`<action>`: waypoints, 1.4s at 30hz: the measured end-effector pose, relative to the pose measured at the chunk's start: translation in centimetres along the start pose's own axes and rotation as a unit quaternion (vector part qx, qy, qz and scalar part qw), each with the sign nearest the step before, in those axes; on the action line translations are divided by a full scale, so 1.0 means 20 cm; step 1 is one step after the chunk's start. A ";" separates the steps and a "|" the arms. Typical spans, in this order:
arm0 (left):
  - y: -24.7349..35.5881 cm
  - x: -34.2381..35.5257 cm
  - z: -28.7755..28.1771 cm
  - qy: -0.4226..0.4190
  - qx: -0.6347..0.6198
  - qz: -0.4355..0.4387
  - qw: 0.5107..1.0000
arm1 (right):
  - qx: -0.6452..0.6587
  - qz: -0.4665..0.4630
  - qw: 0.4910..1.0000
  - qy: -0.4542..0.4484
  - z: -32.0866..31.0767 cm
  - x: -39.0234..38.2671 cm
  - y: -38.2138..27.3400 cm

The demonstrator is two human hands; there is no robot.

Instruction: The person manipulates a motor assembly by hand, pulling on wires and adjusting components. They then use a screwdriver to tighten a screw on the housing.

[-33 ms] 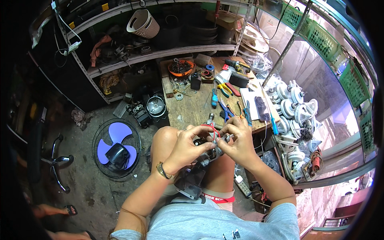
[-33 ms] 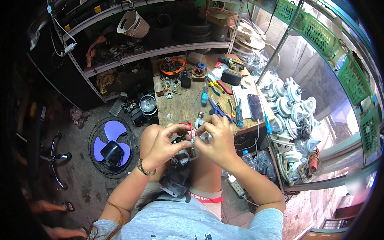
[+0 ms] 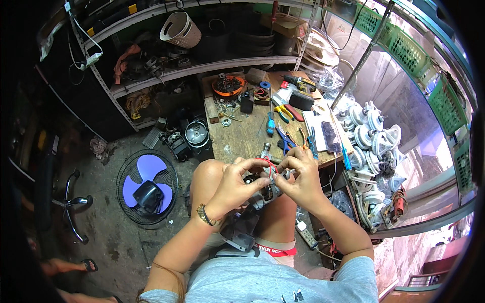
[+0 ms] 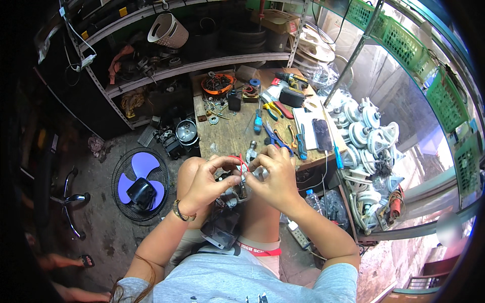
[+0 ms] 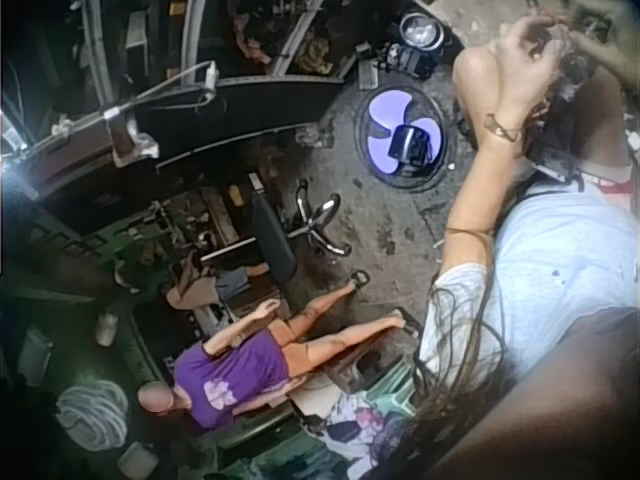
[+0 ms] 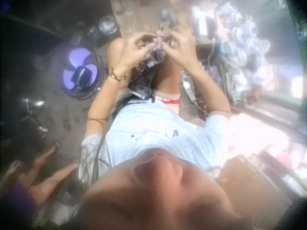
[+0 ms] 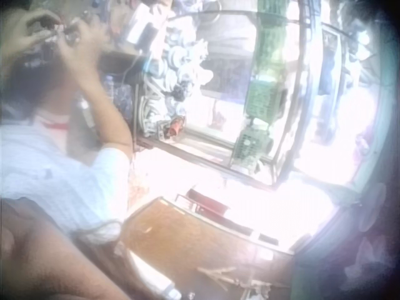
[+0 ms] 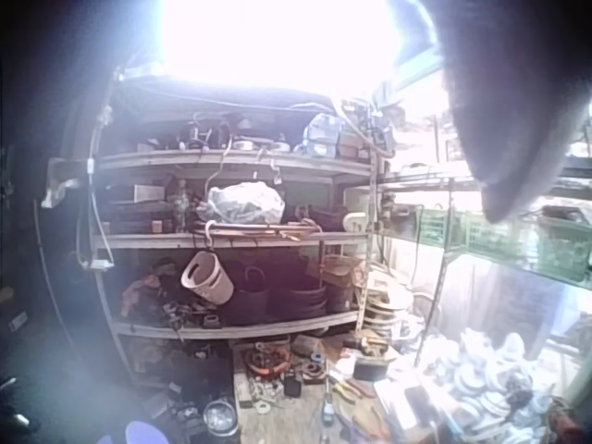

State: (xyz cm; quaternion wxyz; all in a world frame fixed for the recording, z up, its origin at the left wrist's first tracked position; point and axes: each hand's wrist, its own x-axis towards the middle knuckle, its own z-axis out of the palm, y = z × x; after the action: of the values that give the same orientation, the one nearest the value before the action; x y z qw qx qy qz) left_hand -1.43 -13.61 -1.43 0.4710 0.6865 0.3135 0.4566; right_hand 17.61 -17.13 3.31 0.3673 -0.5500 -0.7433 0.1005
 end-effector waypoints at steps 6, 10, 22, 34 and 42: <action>0.09 0.08 -0.06 -0.005 0.174 0.080 0.981 | 0.075 0.027 0.997 -0.023 0.01 -0.03 0.03; 0.08 0.16 -0.10 -0.049 0.246 0.178 0.951 | 0.094 0.028 0.994 -0.040 0.01 -0.03 0.03; 0.07 0.29 -0.24 -0.252 0.210 0.140 0.934 | 0.213 0.077 0.974 0.003 0.06 -0.06 0.06; 0.08 0.26 -0.31 -0.282 0.049 -0.028 0.958 | 0.489 0.236 0.834 0.097 0.37 -0.48 -0.10; 0.09 0.19 -0.32 -0.222 0.056 -0.019 0.973 | 0.482 0.215 0.839 0.133 0.44 -0.42 -0.09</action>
State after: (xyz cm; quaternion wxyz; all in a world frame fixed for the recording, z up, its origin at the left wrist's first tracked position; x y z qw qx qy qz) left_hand -5.90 -8.61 2.38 0.4984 0.7898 0.2390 0.2658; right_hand 11.48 -23.10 -5.65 0.6506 -0.4578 -0.4075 0.4486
